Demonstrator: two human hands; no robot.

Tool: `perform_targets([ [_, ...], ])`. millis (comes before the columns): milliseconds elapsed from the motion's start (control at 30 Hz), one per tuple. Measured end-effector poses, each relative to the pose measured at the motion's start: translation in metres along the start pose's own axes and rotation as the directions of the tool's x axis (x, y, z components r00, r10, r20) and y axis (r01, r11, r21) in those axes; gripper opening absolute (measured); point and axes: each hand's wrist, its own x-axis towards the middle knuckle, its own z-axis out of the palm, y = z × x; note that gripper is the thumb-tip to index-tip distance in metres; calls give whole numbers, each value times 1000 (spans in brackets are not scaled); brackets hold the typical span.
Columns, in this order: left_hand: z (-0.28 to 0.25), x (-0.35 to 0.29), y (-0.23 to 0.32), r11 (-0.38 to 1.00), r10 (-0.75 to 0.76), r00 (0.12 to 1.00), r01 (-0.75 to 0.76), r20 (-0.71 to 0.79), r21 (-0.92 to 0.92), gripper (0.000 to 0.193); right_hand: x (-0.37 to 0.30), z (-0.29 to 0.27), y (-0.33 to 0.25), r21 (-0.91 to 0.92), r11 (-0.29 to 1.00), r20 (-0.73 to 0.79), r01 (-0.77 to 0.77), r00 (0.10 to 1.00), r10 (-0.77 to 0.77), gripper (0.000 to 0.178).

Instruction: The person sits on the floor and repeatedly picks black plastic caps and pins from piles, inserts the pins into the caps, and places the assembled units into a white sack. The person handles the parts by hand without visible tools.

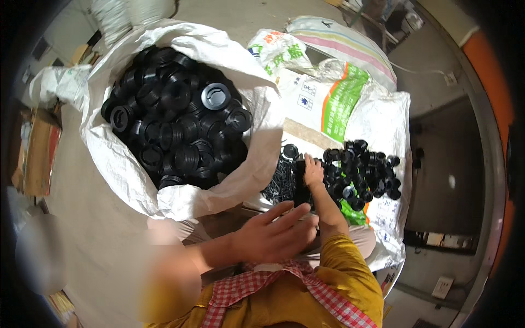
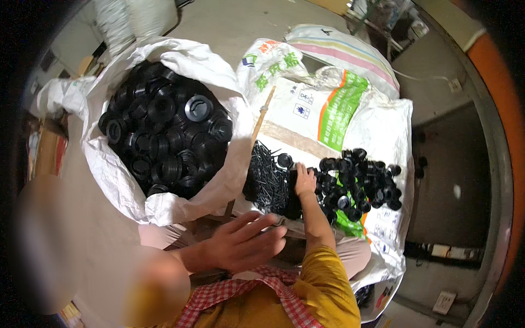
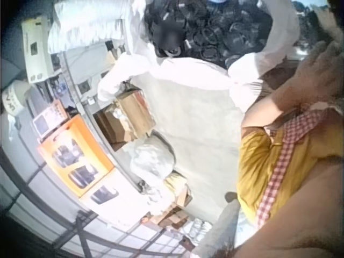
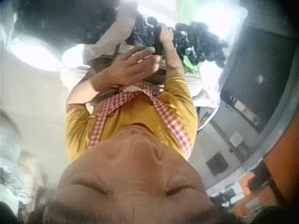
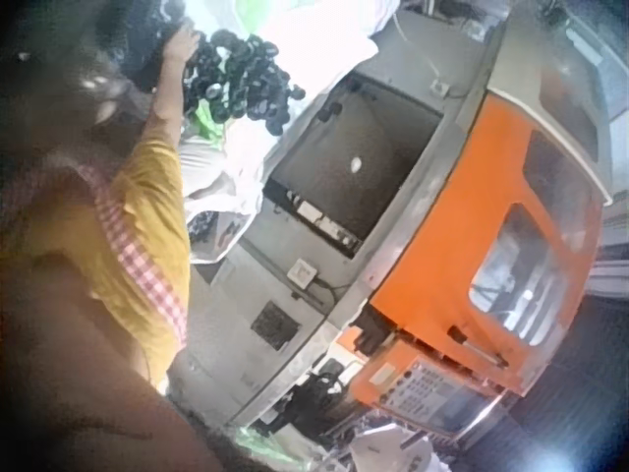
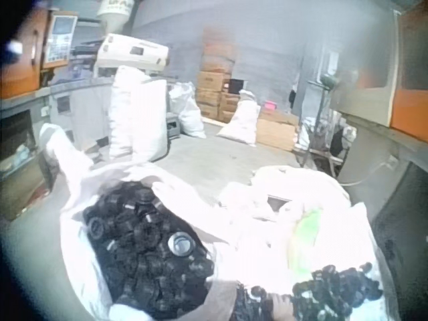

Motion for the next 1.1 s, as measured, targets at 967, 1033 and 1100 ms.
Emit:
perform_targets([
  [967,109,-67,-6,4,-453,527,808,719,-589,49,-208,-177,-41,619,683,-106,387,903,-416,23],
  [1033,110,-68,-7,453,-457,666,745,590,-491,41,-208,-176,-48,576,722,-52,383,899,-435,18],
  [1100,109,-69,-14,823,-31,976,147,215,-548,32,-210,-175,-32,923,284,380,-259,736,-560,17],
])
